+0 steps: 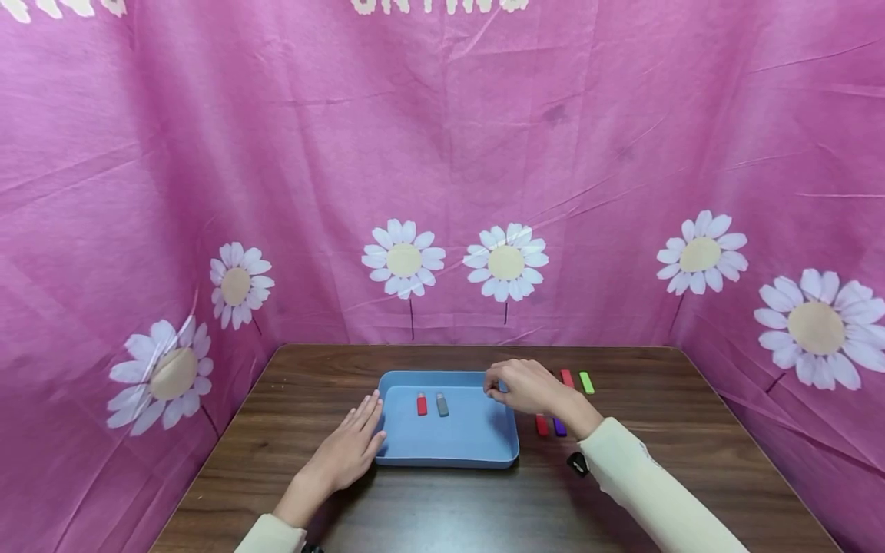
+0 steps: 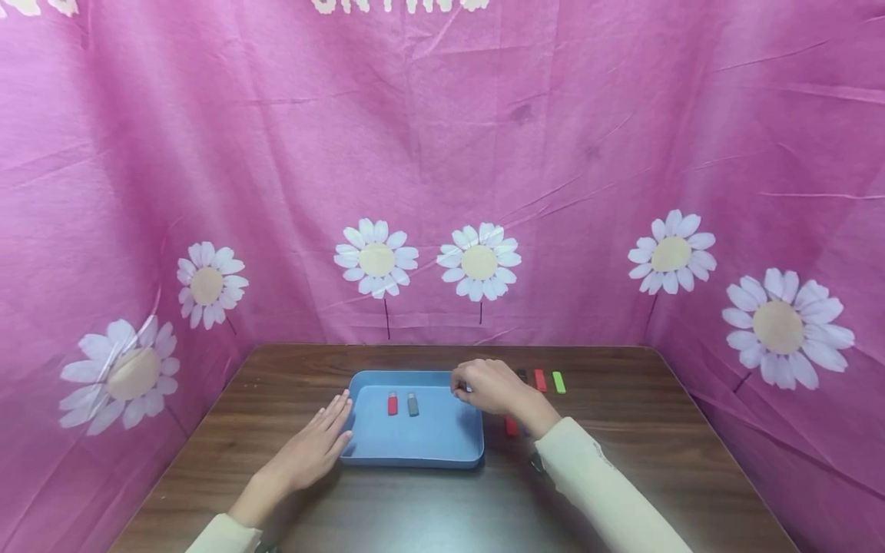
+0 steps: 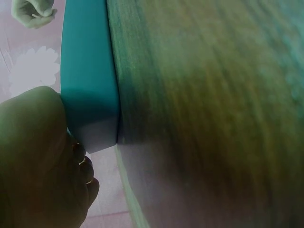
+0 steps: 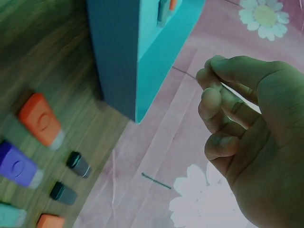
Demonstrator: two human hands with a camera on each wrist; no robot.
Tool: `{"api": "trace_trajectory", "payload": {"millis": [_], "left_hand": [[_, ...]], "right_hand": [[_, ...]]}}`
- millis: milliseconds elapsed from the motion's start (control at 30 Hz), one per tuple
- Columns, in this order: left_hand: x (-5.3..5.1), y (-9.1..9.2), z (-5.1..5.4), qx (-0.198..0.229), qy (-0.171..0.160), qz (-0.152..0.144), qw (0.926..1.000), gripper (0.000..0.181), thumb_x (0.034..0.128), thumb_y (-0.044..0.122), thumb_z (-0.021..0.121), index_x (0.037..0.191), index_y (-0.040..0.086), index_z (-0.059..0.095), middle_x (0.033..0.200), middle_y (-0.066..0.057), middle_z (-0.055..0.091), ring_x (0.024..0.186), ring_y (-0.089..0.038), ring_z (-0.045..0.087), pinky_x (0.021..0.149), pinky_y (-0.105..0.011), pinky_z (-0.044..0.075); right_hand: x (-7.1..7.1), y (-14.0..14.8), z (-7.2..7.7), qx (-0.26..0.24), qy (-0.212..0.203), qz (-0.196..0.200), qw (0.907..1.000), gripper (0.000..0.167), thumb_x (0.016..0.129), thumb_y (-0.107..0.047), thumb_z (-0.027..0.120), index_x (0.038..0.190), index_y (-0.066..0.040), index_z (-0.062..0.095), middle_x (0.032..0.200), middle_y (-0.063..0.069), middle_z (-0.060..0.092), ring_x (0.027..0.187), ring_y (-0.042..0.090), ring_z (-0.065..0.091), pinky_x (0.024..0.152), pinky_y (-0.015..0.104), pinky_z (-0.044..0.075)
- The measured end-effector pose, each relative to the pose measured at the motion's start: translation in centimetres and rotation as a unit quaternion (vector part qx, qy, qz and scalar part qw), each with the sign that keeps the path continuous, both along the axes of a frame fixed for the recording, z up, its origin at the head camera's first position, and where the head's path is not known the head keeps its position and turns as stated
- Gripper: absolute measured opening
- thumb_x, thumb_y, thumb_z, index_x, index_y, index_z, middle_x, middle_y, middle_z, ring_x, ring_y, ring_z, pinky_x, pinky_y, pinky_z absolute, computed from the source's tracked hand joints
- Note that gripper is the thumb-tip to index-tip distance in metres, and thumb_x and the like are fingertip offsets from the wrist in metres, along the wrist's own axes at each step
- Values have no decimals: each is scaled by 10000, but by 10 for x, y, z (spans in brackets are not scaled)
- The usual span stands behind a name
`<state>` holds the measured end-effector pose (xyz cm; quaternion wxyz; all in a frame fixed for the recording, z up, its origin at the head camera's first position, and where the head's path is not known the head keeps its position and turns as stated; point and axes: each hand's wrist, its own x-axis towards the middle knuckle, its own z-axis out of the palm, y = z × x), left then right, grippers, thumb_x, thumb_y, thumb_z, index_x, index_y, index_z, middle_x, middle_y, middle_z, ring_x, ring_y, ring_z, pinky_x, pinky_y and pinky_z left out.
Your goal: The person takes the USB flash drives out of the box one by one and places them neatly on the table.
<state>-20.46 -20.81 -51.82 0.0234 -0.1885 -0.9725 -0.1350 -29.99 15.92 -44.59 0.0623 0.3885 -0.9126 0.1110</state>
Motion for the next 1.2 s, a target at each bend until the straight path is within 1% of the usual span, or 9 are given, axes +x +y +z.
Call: {"api": "trace_trajectory", "payload": {"millis": [133, 300, 500, 667, 800, 967, 1200], "left_hand": [[1, 0, -1, 13, -43, 39, 10000, 600, 1144, 280, 459, 1633, -50, 347, 1757, -203, 255, 1631, -372, 274, 1317, -551, 287], [2, 0, 0, 18, -138, 77, 9999, 606, 1150, 289, 443, 1640, -47, 330, 1764, -195, 239, 1639, -365, 258, 1325, -547, 271], [2, 0, 0, 28, -221, 90, 9997, 609, 1150, 294, 445, 1646, -38, 323, 1767, -187, 237, 1640, -361, 256, 1326, -546, 269], [1, 0, -1, -4, -301, 153, 9994, 620, 1154, 316, 433, 1658, -20, 304, 1776, -169, 213, 1648, -341, 239, 1333, -534, 256], [1, 0, -1, -11, -261, 187, 9995, 631, 1151, 330, 441, 1660, -16, 304, 1778, -162, 213, 1651, -333, 237, 1334, -529, 255], [-1, 1, -1, -57, -230, 185, 9995, 636, 1151, 341, 437, 1662, -12, 300, 1779, -158, 210, 1652, -327, 233, 1335, -522, 255], [-2, 1, 0, -46, -218, 165, 9996, 634, 1151, 339, 437, 1660, -14, 302, 1778, -160, 211, 1651, -332, 234, 1332, -531, 261]], "right_hand": [[-3, -11, 2, 9, -106, 9, 9999, 88, 979, -216, 776, 926, -285, 767, 924, -164, 724, 738, -13, 570, 614, 191, 474], [-6, -21, 5, 41, -161, 127, 9998, 83, 980, -215, 779, 929, -280, 775, 915, -157, 740, 719, -28, 566, 611, 191, 481], [-12, -36, 3, 206, -214, 194, 9994, 66, 988, -218, 771, 938, -259, 784, 880, -173, 725, 709, -20, 554, 627, 208, 494], [-16, -49, 0, 283, -241, 267, 9990, 78, 997, -209, 752, 935, -248, 782, 874, -161, 729, 691, -8, 545, 604, 211, 480], [-20, -59, -1, 293, -206, 337, 9988, 101, 995, -178, 741, 924, -238, 780, 866, -145, 730, 681, 8, 544, 593, 222, 480], [-24, -73, -1, 336, -221, 427, 9983, 86, 997, -193, 744, 938, -226, 797, 864, -139, 731, 694, 12, 555, 612, 234, 494], [-31, -91, -7, 391, -270, 580, 9972, 84, 961, -152, 761, 937, -223, 797, 877, -127, 729, 739, 25, 589, 640, 243, 508]]}}
